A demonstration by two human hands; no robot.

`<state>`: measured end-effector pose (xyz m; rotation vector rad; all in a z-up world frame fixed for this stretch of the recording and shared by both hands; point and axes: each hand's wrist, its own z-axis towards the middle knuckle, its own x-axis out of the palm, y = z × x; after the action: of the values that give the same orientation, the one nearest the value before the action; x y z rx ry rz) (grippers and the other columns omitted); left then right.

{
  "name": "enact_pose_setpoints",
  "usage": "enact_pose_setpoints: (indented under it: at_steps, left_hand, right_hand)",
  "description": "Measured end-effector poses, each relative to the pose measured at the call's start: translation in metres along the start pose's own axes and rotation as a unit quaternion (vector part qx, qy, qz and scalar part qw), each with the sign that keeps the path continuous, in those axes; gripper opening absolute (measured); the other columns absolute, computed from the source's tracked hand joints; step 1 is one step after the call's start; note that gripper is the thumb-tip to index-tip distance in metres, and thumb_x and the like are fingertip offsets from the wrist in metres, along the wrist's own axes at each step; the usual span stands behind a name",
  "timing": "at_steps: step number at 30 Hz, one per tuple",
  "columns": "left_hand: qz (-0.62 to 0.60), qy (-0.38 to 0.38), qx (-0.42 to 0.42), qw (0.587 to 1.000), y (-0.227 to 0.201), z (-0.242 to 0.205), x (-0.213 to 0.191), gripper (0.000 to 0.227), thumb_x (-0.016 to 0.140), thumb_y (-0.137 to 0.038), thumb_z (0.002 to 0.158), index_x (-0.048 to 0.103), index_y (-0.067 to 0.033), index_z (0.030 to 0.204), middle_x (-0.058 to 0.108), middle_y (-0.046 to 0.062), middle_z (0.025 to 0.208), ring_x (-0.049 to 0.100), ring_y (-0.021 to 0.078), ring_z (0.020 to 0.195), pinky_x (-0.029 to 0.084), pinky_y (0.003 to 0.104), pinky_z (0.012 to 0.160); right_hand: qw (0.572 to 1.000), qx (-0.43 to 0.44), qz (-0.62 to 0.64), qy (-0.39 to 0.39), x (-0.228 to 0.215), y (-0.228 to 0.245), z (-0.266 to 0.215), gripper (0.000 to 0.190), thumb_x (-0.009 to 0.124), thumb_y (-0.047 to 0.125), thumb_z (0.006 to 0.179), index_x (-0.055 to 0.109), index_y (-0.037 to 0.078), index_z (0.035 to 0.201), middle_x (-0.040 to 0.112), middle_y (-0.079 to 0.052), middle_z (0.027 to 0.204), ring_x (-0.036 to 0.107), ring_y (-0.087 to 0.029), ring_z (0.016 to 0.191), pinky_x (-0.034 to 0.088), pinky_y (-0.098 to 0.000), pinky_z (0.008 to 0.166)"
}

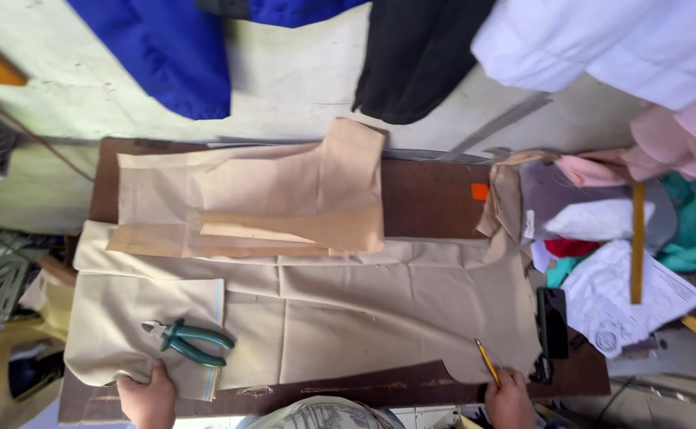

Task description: The person lays out a large piece of beige fabric on a wooden table and uses a pencil and ruler to mark a pattern. They then use a pair of scissors to cut the fabric along the marked lines, creating a specific shape.

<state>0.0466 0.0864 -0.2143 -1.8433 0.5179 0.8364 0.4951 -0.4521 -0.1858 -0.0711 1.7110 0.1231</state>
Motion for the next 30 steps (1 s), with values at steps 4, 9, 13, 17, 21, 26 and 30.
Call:
enact_pose_setpoints:
  at_steps: [4, 9, 13, 17, 21, 26, 30]
  left_hand:
    - [-0.024, 0.023, -0.059, 0.998, -0.003, -0.016, -0.022, 0.072, 0.074, -0.041, 0.093, 0.048, 0.0139, 0.132, 0.058, 0.037, 0.132, 0.054, 0.0558, 0.121, 0.042, 0.056, 0.099]
    - [0.032, -0.055, 0.023, 0.998, -0.12, -0.071, -0.047, 0.073, 0.06, -0.033, 0.097, 0.025, -0.0019, 0.153, 0.02, 0.024, 0.155, 0.027, 0.0484, 0.141, 0.023, 0.064, 0.113]
    - [0.117, -0.058, 0.339, 0.932, -0.094, 0.026, 0.038, 0.04, 0.062, -0.04, 0.103, 0.068, -0.0162, 0.135, 0.044, 0.01, 0.145, 0.03, 0.041, 0.147, 0.018, 0.06, 0.117]
    - [0.209, -0.009, 0.401, 0.892, -0.104, 0.12, 0.09, 0.043, 0.062, -0.057, 0.099, 0.07, -0.0183, 0.116, 0.053, 0.008, 0.136, 0.042, 0.0388, 0.146, 0.028, 0.06, 0.119]
    - [0.293, 0.107, 0.398, 0.863, -0.157, 0.126, 0.075, 0.051, 0.05, -0.057, 0.096, 0.06, -0.0252, 0.134, 0.048, 0.012, 0.145, 0.038, 0.0399, 0.149, 0.036, 0.058, 0.117]
    - [0.352, 0.108, 0.383, 0.847, -0.207, 0.139, 0.066, 0.053, 0.042, -0.053, 0.102, 0.064, -0.0195, 0.136, 0.059, 0.02, 0.144, 0.049, 0.0467, 0.137, 0.049, 0.06, 0.106]
    - [0.508, 0.126, 0.336, 0.783, -0.24, 0.165, 0.071, 0.064, 0.037, -0.055, 0.1, 0.071, -0.0099, 0.13, 0.07, 0.01, 0.136, 0.061, 0.0276, 0.132, 0.04, 0.042, 0.112]
  right_hand:
    - [0.999, 0.014, -0.027, -0.037, 0.003, 0.001, 0.015, 0.052, 0.056, 0.029, 0.079, 0.071, 0.028, 0.129, 0.063, 0.003, 0.142, 0.071, -0.036, 0.104, 0.058, -0.0549, 0.08]
    - [0.984, -0.11, 0.07, -0.118, -0.056, 0.093, 0.059, 0.034, 0.062, 0.038, 0.093, 0.07, 0.014, 0.116, 0.065, -0.009, 0.117, 0.066, -0.035, 0.107, 0.052, -0.0573, 0.077]
    - [0.947, -0.26, 0.13, -0.136, -0.103, 0.164, 0.119, 0.046, 0.073, 0.028, 0.089, 0.064, 0.014, 0.133, 0.062, -0.014, 0.133, 0.061, -0.039, 0.128, 0.055, -0.0565, 0.101]
    - [0.974, -0.21, 0.014, 0.086, -0.136, 0.198, 0.169, 0.066, 0.065, 0.025, 0.096, 0.04, 0.031, 0.156, 0.031, -0.002, 0.17, 0.046, -0.032, 0.146, 0.046, -0.0534, 0.115]
    - [0.96, -0.225, -0.093, 0.141, -0.137, 0.197, 0.206, 0.054, 0.069, 0.03, 0.094, 0.049, 0.031, 0.145, 0.056, -0.006, 0.147, 0.059, -0.032, 0.132, 0.052, -0.0519, 0.1]
    - [0.959, -0.241, -0.043, 0.146, -0.152, 0.209, 0.24, 0.028, 0.065, 0.031, 0.095, 0.066, 0.02, 0.12, 0.071, -0.004, 0.118, 0.066, -0.031, 0.112, 0.053, -0.0485, 0.087]
    - [0.966, -0.234, -0.021, 0.108, -0.146, 0.224, 0.278, 0.027, 0.054, 0.041, 0.101, 0.062, 0.017, 0.109, 0.069, -0.007, 0.113, 0.066, -0.033, 0.103, 0.051, -0.0493, 0.081]
